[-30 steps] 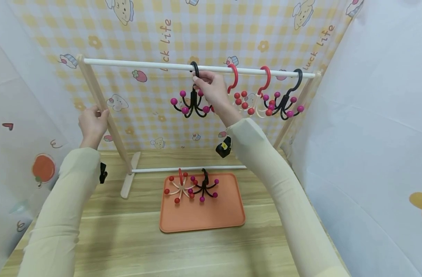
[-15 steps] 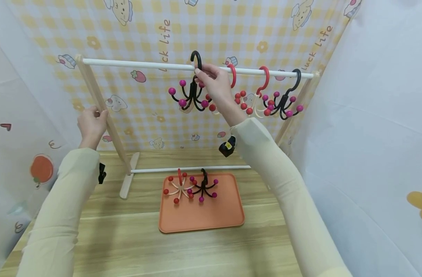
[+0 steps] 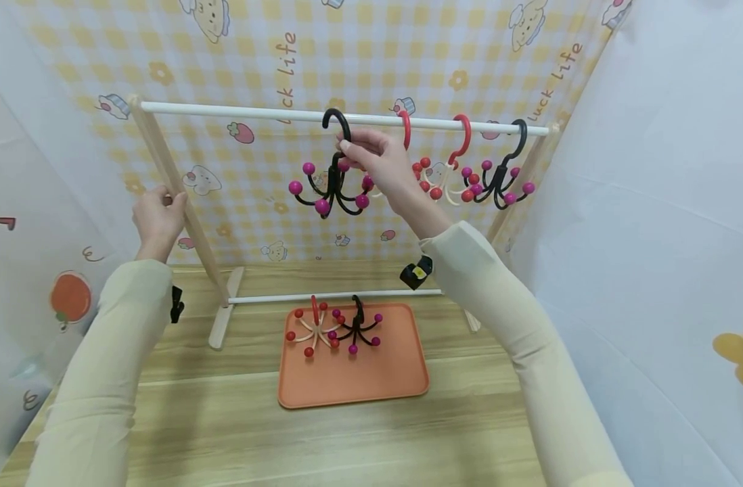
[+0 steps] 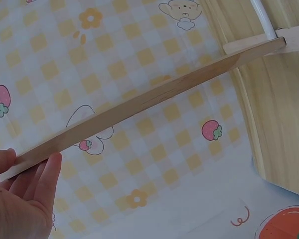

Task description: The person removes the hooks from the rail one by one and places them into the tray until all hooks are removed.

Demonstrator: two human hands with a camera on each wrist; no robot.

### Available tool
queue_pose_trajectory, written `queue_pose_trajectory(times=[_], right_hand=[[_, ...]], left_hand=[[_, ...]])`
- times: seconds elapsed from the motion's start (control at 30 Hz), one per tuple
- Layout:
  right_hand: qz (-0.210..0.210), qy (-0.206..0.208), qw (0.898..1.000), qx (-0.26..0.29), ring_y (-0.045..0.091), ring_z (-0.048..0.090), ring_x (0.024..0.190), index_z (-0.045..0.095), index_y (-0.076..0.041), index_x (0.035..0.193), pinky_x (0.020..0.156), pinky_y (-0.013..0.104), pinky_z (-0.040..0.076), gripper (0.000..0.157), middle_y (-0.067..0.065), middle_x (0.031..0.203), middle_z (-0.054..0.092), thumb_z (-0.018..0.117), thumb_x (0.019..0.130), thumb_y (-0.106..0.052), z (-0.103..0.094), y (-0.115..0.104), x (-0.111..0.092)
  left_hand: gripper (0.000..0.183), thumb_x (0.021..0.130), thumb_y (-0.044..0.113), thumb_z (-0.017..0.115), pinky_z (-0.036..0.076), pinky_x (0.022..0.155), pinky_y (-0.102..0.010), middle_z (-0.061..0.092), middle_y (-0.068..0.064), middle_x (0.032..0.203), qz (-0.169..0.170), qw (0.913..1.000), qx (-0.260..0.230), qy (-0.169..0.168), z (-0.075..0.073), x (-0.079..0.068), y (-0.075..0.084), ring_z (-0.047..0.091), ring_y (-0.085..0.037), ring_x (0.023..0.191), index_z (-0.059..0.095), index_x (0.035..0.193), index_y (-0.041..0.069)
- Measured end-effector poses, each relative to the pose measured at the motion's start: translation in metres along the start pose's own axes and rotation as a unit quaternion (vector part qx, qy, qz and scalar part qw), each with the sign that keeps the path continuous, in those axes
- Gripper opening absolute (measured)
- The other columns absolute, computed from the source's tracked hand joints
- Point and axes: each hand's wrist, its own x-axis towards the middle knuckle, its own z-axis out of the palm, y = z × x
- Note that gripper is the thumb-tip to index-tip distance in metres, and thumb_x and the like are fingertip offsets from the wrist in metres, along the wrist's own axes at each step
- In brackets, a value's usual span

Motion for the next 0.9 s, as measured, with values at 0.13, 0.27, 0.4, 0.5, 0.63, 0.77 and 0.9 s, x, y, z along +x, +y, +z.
queue_pose_trajectory(times=[0.13, 0.27, 0.4, 0.5, 0.63, 0.77, 0.9], right_hand=[[0.015, -0.017, 1.000, -0.015, 0.032, 0.056, 0.091, 0.058, 0.002, 0.107, 0.081, 0.029, 0.043, 0.023, 0.012, 0.101, 0.062, 0.056, 0.086, -0.007, -0.004, 0.009, -0.008], [0.029, -0.028, 0.999, -0.027, 0.031, 0.057, 0.090, 0.058, 0.003, 0.107, 0.080, 0.028, 0.044, 0.023, 0.012, 0.100, 0.062, 0.056, 0.086, -0.007, -0.010, 0.018, -0.015], [0.043, -0.051, 0.997, -0.034, 0.028, 0.057, 0.092, 0.056, 0.005, 0.107, 0.081, 0.029, 0.044, 0.024, 0.013, 0.104, 0.060, 0.056, 0.087, -0.008, -0.017, 0.025, -0.022], [0.066, -0.069, 0.994, -0.046, 0.026, 0.057, 0.093, 0.056, 0.003, 0.108, 0.084, 0.031, 0.041, 0.025, 0.012, 0.108, 0.059, 0.056, 0.087, -0.011, -0.023, 0.031, -0.029], [0.093, -0.085, 0.990, -0.062, 0.025, 0.058, 0.091, 0.055, 0.001, 0.109, 0.088, 0.035, 0.038, 0.025, 0.012, 0.109, 0.059, 0.055, 0.088, -0.013, -0.031, 0.040, -0.039], [0.091, -0.087, 0.989, -0.077, 0.025, 0.059, 0.088, 0.057, 0.002, 0.108, 0.085, 0.033, 0.041, 0.024, 0.011, 0.103, 0.061, 0.055, 0.088, -0.012, -0.039, 0.051, -0.048], [0.091, -0.089, 0.988, -0.088, 0.030, 0.059, 0.086, 0.058, 0.003, 0.105, 0.080, 0.034, 0.044, 0.023, 0.012, 0.097, 0.063, 0.055, 0.087, -0.010, -0.046, 0.063, -0.056]], left_hand=[[0.034, 0.092, 0.025, 0.041, 0.024, 0.094, -0.046, 0.053, -0.030, 0.108, 0.003, 1.0000, -0.002, 0.001, 0.000, 0.000, 0.000, 0.043, -0.043, 0.107, 0.049, 0.089, -0.008], [0.033, 0.092, 0.025, 0.041, 0.024, 0.095, -0.046, 0.053, -0.030, 0.109, -0.001, 1.0000, -0.002, -0.002, 0.000, -0.001, 0.001, 0.044, -0.042, 0.107, 0.049, 0.088, -0.007], [0.034, 0.092, 0.026, 0.040, 0.023, 0.095, -0.046, 0.052, -0.029, 0.109, -0.006, 0.9999, -0.004, -0.007, -0.001, -0.001, 0.002, 0.044, -0.042, 0.107, 0.049, 0.089, -0.007], [0.034, 0.092, 0.026, 0.040, 0.022, 0.096, -0.046, 0.052, -0.029, 0.109, -0.008, 0.9999, -0.005, -0.009, -0.001, -0.001, 0.002, 0.043, -0.042, 0.108, 0.049, 0.089, -0.007], [0.034, 0.092, 0.026, 0.040, 0.024, 0.095, -0.046, 0.053, -0.029, 0.109, -0.009, 0.9999, -0.003, -0.009, -0.001, -0.001, 0.002, 0.043, -0.041, 0.108, 0.049, 0.090, -0.006], [0.034, 0.092, 0.026, 0.040, 0.026, 0.095, -0.045, 0.052, -0.029, 0.110, -0.011, 0.9999, -0.001, -0.008, -0.002, -0.001, 0.002, 0.046, -0.042, 0.106, 0.050, 0.091, -0.007], [0.035, 0.092, 0.027, 0.040, 0.026, 0.095, -0.046, 0.052, -0.029, 0.110, -0.010, 0.9999, 0.002, -0.010, -0.002, -0.001, 0.002, 0.046, -0.042, 0.105, 0.050, 0.091, -0.007]])
